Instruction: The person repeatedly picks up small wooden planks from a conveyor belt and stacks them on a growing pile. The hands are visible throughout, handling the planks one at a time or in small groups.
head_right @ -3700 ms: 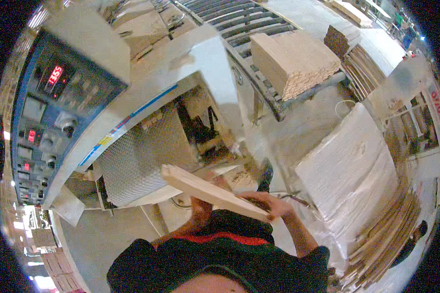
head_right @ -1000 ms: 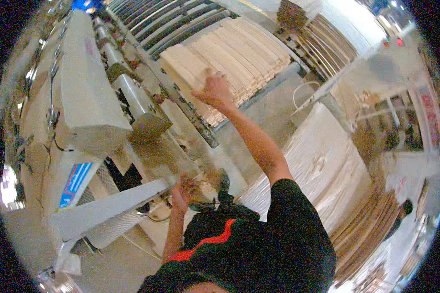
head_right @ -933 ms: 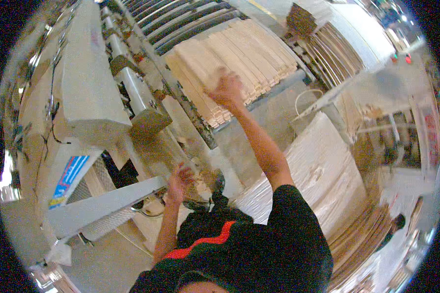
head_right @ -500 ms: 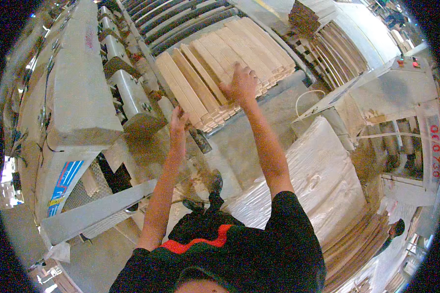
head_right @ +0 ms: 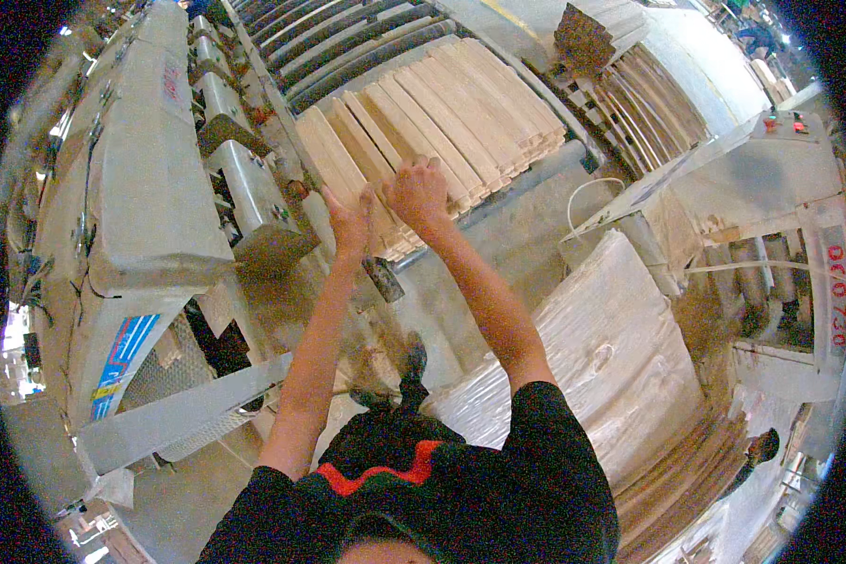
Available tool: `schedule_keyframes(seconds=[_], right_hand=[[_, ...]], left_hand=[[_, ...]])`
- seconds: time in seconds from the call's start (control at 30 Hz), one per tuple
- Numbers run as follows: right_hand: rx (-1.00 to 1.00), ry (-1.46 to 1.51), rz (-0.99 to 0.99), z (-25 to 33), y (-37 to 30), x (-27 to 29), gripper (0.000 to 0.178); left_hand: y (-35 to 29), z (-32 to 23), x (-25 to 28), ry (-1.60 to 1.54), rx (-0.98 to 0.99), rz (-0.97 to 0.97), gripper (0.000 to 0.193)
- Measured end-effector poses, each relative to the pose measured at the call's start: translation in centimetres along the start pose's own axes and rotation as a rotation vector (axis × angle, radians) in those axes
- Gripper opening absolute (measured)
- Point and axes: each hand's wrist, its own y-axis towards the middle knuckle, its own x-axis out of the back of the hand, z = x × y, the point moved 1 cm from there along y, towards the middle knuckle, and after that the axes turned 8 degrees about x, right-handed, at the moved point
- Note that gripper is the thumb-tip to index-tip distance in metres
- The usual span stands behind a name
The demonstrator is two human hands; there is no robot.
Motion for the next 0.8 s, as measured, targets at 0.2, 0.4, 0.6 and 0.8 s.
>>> schedule_keyframes(seconds=[0.2,0.4,0.6,0.8], right_hand=[[0.065,0.044,-0.024,1.7,0.4,-0.3,0.042],[0.11,0.292,-0.081,0.4,0.6,-0.2,0.035],[0.08,0.156,-0.133,0.8,-0.2,0.8,0.027],[-0.025,-0.16,-0.138,-0.9,0.0,0.3,0.035]], left_hand=[[0.3,0.1,0.1,0.048,-0.106,-0.041,0.098],[-0.1,-0.5,0.0,0.028,-0.081,-0.016,0.099],[-0.1,-0.3,0.3,-0.022,-0.104,-0.008,0.099],[-0.6,-1.8,0.3,0.033,-0.038,0.003,0.097]])
